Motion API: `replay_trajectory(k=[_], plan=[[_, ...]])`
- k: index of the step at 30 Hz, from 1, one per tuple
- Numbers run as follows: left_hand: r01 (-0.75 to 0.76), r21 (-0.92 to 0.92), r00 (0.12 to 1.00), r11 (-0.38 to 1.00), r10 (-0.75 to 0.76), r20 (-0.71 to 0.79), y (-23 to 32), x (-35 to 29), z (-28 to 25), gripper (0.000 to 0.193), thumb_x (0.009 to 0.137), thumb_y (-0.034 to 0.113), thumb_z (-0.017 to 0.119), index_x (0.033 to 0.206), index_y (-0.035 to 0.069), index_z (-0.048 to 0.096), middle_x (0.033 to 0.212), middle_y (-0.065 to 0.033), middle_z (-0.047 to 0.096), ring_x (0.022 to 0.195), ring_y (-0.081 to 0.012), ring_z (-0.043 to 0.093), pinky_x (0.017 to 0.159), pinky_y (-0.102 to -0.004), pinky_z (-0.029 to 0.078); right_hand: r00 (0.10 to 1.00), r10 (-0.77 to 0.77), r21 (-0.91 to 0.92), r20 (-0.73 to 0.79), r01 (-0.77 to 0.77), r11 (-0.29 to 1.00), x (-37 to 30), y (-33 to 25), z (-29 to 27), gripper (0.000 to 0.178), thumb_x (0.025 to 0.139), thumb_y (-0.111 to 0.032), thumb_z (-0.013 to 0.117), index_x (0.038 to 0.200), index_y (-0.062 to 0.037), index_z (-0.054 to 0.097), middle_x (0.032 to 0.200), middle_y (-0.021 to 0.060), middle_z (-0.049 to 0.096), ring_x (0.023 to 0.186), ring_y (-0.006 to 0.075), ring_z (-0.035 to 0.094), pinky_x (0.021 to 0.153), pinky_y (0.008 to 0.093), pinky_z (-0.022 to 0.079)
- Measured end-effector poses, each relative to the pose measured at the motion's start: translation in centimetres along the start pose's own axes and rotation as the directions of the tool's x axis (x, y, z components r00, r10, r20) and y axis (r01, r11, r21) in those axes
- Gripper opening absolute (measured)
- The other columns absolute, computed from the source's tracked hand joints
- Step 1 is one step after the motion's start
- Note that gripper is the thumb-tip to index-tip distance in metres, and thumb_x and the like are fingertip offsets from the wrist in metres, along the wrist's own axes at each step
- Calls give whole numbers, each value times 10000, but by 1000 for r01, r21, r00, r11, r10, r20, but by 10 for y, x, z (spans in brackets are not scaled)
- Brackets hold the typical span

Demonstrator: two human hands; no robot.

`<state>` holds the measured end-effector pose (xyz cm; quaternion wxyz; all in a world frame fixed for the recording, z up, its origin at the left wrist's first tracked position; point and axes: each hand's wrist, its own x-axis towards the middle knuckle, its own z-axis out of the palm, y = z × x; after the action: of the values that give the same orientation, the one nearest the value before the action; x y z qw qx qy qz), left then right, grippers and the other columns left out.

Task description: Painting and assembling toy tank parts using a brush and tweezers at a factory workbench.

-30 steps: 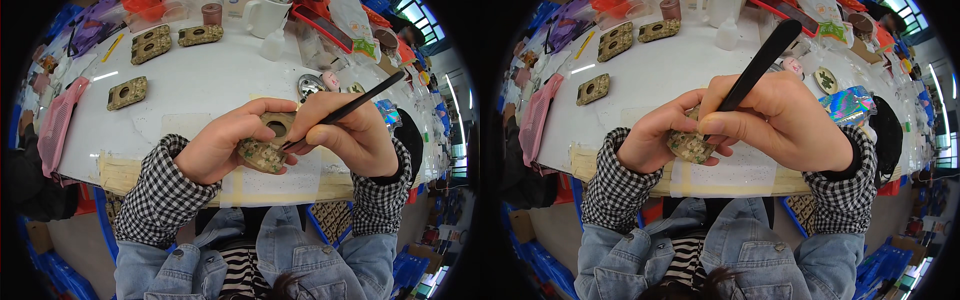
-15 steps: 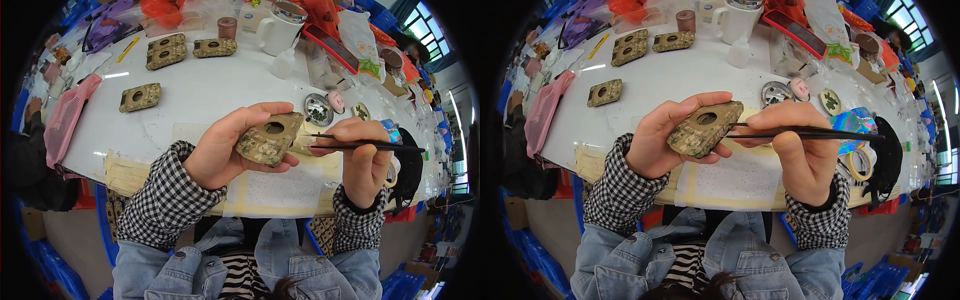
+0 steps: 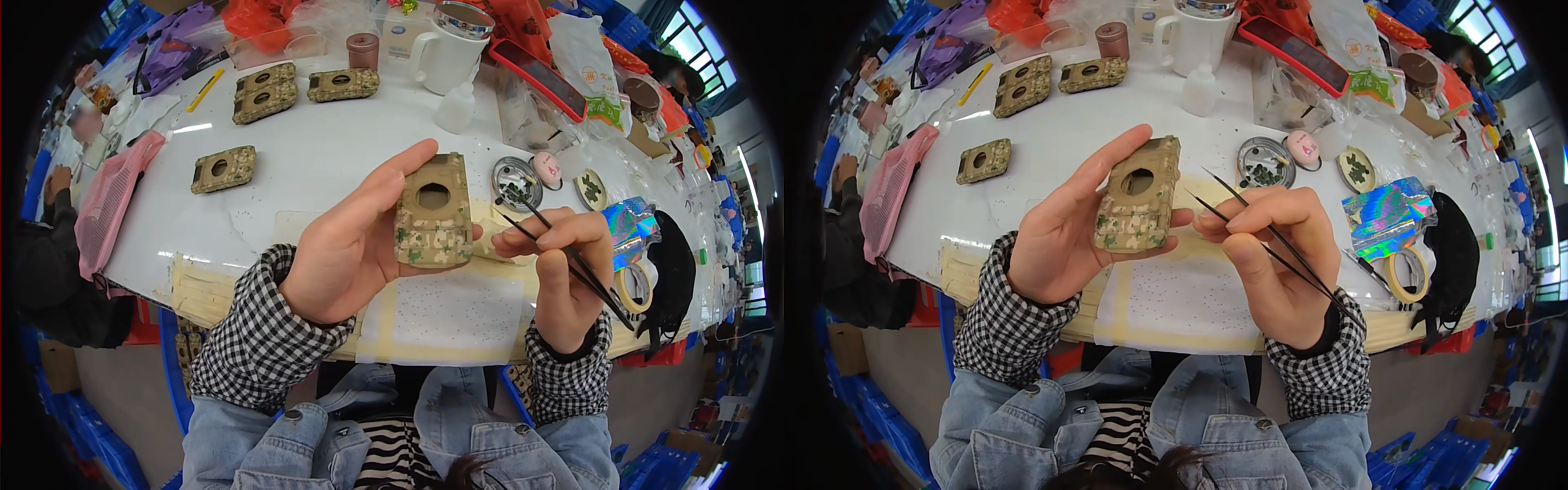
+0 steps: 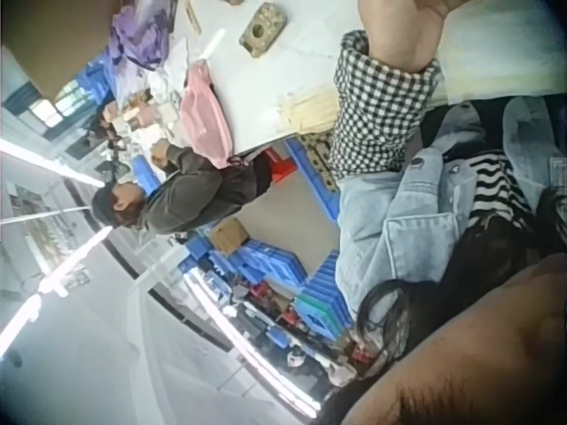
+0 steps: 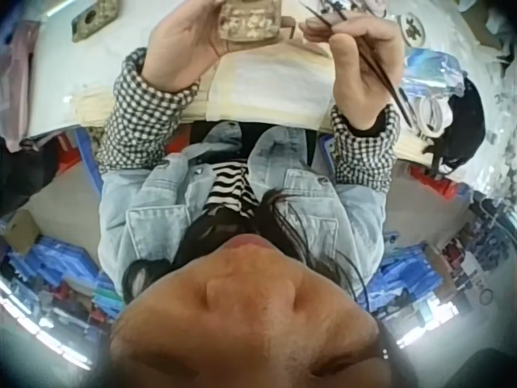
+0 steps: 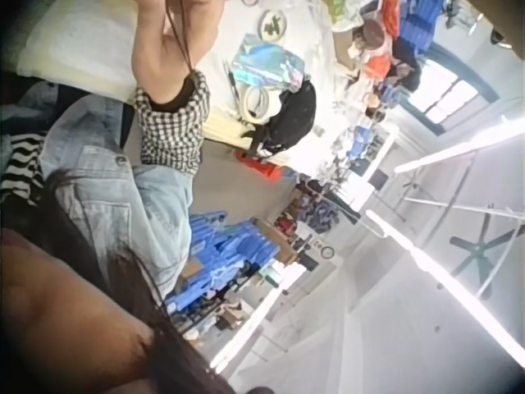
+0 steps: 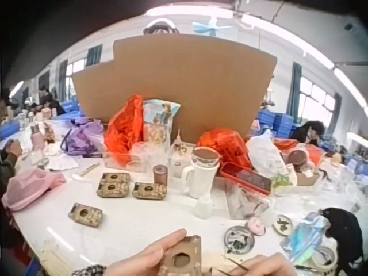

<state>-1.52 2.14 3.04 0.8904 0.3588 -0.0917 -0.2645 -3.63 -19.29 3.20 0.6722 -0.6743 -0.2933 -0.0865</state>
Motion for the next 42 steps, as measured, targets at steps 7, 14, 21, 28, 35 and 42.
replay_trajectory(k=[7, 14, 21, 28, 35, 42], plan=[[-67, 42, 998, 997, 66, 17, -3, 4, -1, 520, 1003, 240, 301, 1465, 158, 76, 1416, -119, 332, 1214, -281, 472, 965, -439, 458, 990, -88, -155, 107, 104, 982, 0, 5, 1, 393, 934, -328, 515, 1103, 25, 480, 1141, 237, 584, 1055, 249, 569, 923, 334, 409], [-65, 105, 997, 992, 68, -21, -7, 3, 2, 567, 988, 393, 289, 1462, 243, 17, 1385, -147, 361, 1192, -255, 493, 951, -413, 477, 994, -78, -78, 80, 85, 993, -2, 5, 0, 434, 932, -342, 515, 1122, 45, 471, 1137, 234, 583, 1078, 257, 560, 940, 339, 410], [36, 69, 992, 997, -27, -124, -10, 3, 5, 566, 961, 495, 264, 1438, 219, 135, 1318, -125, 425, 1152, -243, 526, 908, -384, 517, 1000, -4, 12, -30, 4, 1000, 1, -5, 7, 435, 931, -279, 533, 1179, 69, 455, 1121, 204, 590, 1109, 252, 555, 946, 323, 427], [60, 21, 988, 998, -57, -145, -15, 4, 1, 537, 965, 492, 239, 1390, 164, 236, 1281, -104, 455, 1108, -232, 556, 891, -365, 537, 993, -118, -216, 16, 119, 969, 4, 4, -8, 286, 896, -184, 592, 1042, 61, 593, 1022, 157, 633, 944, 211, 588, 835, 303, 455], [117, -25, 984, 993, -119, -130, -17, 3, 0, 549, 965, 508, 230, 1393, 164, 246, 1225, -115, 505, 1059, -235, 585, 864, -351, 549, 997, -41, -78, -67, 36, 996, 2, 1, 3, 208, 914, -153, 554, 967, 35, 626, 977, 152, 661, 887, 204, 593, 799, 314, 458], [131, -15, 982, 991, -132, -133, -18, 3, 0, 543, 966, 506, 227, 1393, 171, 248, 1210, -124, 515, 1045, -238, 592, 848, -341, 556, 997, -75, -155, -2, 74, 985, 4, 2, -3, 198, 916, -141, 545, 953, 30, 638, 960, 147, 673, 868, 217, 612, 786, 311, 463]])
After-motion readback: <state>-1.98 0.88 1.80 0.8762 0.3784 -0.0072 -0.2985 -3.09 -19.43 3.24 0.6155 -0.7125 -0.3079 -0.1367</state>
